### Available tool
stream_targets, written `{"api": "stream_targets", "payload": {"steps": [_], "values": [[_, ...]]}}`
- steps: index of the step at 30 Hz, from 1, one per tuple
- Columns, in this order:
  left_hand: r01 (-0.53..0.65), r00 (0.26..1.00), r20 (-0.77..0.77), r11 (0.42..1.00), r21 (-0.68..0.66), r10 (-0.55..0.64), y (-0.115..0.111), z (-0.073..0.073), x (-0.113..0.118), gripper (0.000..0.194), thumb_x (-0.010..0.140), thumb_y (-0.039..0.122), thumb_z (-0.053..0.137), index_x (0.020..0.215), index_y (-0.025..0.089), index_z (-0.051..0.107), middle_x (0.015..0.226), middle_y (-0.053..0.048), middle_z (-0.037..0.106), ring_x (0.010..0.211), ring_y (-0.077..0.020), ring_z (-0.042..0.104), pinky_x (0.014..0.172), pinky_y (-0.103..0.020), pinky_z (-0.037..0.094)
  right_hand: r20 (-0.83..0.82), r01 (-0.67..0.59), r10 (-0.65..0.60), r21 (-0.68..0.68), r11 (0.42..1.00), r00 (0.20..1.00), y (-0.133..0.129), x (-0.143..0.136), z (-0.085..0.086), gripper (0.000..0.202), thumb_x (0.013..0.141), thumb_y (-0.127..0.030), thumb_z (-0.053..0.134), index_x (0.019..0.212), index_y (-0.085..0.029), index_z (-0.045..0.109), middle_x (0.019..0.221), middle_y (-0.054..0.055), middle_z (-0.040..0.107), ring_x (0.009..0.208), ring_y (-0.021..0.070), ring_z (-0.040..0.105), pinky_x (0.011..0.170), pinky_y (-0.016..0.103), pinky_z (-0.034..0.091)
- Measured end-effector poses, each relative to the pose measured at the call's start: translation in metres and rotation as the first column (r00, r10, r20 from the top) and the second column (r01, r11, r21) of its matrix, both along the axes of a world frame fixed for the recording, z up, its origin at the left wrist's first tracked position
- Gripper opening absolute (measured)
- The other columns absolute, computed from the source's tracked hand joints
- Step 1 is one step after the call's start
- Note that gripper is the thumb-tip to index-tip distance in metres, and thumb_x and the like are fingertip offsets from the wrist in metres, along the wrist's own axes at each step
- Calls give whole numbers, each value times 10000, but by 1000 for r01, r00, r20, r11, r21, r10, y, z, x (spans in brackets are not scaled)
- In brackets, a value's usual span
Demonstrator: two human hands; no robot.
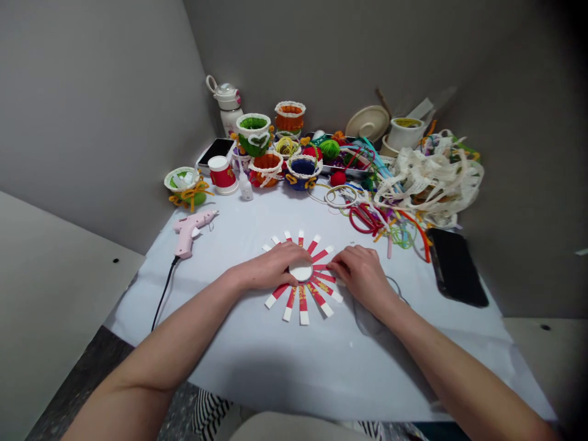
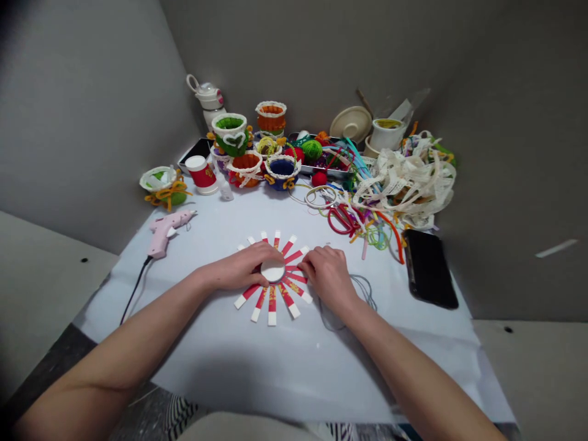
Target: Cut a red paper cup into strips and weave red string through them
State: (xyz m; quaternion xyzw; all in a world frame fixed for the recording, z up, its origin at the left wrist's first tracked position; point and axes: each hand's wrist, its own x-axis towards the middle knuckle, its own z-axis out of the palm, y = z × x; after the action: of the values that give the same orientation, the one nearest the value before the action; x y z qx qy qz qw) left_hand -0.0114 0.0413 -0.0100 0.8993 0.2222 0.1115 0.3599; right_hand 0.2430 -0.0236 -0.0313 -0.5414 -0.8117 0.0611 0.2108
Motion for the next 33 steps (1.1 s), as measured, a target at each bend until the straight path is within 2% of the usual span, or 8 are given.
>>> {"api": "stream_targets", "payload": {"steps": [3,9,11,14,17,22,28,33], "values": [[20,999,34,1000,-2,-20,-1,2,-1,365,888,170,698,1217,250,561,1232,-77,635,1188,-245,558,1083,-451,407,-27,31,-32,-43,999,999,7,-2,-4,236,1001,-283,562,786,-197,608,787,43,662,777,206,561,780,352,317],[-18,1000,11,999,32,18,-8,7,2,359,878,223,679,1217,240,562,1199,-71,645,1158,-250,562,1070,-436,402,-46,19,-22,-49,999,999,-3,-4,-1,163,988,-255,544,860,-209,634,844,37,679,829,206,580,828,376,293],[-52,999,-14,997,54,53,-10,5,5,370,856,232,698,1203,242,568,1198,-68,643,1159,-262,553,1063,-444,400,-46,-3,3,3,1000,999,-7,-7,3,106,976,-259,564,939,-215,652,952,58,695,919,230,582,866,396,291],[-65,998,-16,996,58,66,-12,0,8,386,856,225,726,1203,235,557,1237,-76,634,1186,-268,540,1064,-445,399,-61,-110,113,42,993,992,-10,-13,9,107,981,-284,592,1047,-239,664,1089,66,702,1044,251,563,932,420,285],[-63,998,-9,997,43,63,-12,-3,9,401,859,214,745,1208,225,548,1258,-87,628,1197,-269,537,1058,-442,406,-62,-188,188,13,982,980,-10,-17,11,118,1013,-322,578,1016,-245,667,1018,41,719,1001,230,564,945,419,284],[-54,998,41,996,71,51,-14,-1,11,310,894,173,663,1175,221,541,1216,-91,629,1173,-264,546,1046,-440,431,-32,-190,191,17,982,981,-9,-19,7,185,1020,-303,574,879,-222,661,866,23,708,903,207,561,921,409,285],[-53,998,23,993,110,51,-18,2,15,265,842,105,598,1081,211,551,1162,-96,650,1118,-266,572,1009,-441,469,87,-210,202,100,973,976,-11,-24,1,189,1020,-252,560,862,-192,644,862,32,704,881,203,543,918,406,280],[-20,999,41,993,116,15,-15,0,13,263,847,99,601,1079,209,544,1163,-94,650,1117,-249,582,1017,-422,471,120,-168,146,200,965,982,-14,-30,0,214,1015,-218,558,817,-178,629,796,29,682,840,196,516,875,389,274]]}}
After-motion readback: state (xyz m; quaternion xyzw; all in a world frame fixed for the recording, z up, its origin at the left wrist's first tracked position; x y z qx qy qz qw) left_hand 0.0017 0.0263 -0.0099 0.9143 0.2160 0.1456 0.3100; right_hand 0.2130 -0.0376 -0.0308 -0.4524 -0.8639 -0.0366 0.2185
